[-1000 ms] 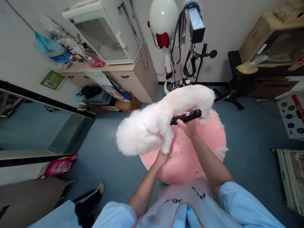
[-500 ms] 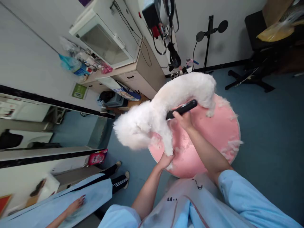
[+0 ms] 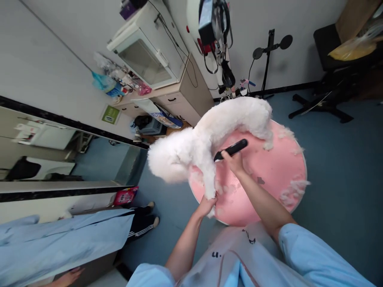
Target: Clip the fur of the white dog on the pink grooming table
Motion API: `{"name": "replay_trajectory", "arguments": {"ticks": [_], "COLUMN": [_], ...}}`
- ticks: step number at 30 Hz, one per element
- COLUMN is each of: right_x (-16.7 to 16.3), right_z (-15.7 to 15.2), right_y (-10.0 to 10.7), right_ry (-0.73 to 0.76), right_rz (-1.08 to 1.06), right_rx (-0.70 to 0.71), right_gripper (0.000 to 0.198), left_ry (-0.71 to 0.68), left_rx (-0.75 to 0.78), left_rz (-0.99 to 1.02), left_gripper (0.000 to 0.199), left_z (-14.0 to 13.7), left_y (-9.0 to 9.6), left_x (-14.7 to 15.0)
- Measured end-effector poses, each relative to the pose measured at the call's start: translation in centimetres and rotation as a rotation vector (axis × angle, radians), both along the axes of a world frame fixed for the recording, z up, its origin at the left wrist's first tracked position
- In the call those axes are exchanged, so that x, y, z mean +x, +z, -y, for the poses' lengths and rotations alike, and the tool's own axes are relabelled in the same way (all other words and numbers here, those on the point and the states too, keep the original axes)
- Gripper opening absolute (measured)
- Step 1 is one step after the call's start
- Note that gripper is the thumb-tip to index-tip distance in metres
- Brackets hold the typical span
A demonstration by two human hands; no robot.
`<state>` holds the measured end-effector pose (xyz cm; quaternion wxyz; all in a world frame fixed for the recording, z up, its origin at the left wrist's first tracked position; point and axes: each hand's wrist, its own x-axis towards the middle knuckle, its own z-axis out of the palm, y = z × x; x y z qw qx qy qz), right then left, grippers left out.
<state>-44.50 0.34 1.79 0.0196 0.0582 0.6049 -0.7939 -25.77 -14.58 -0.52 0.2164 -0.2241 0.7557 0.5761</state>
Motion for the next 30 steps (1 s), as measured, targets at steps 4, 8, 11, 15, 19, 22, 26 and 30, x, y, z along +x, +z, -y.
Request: {"name": "replay_trajectory", "arguments": {"ticks": [4,8,11,15,19,22,26,30], "right_x": [-1.6,-3.5,-4.7,-3.7,0.4,2.5,2.9,4.1], "right_z": [-0.2,-1.2,-1.4,-0.5,-0.4,-0.7,0.5,2.2], "right_y": [0.3,0.8,2.5,4.6,4.8,5.5,7.8,8.1], "right_ry": [0.076,0.222,0.094,0.185,0.203,0.141,-0.121,-0.041], "right_rz": [-0.033,-0.046,-0.023,-0.053,-0.059,-0.056,-0.149,-0.148], "right_rx": [0.014,0.039,-0.093,0.031,0.263,0.362,0.339,0.499], "right_gripper": [0.027,0.034,0.041,0.038,0.037,0.036,0.035,0.036], "left_ry": [0.034,0.072,0.047,-0.049,-0.164,-0.248,-0.347,-0.436], "left_rx": [0.082,0.091,0.142,0.249,0.346,0.406,0.409,0.409], "left_rz": [0.012,0.010,0.000,-0.003,-0.023,-0.040,-0.064,-0.144], "left_gripper": [0.018,0.015,0.015,0.014,0.017,0.023,0.027,0.032], "left_z": [-0.3,-0.3,0.1,1.0,2.6,3.9,5.3,6.1], "left_y": [0.1,-0.2,-0.7,-1.1,-1.3,-1.3,-1.3,-1.2], "left_x": [-0.2,-0.6,-0.6,-0.5,-0.7,-1.2,-1.9,-2.4]}}
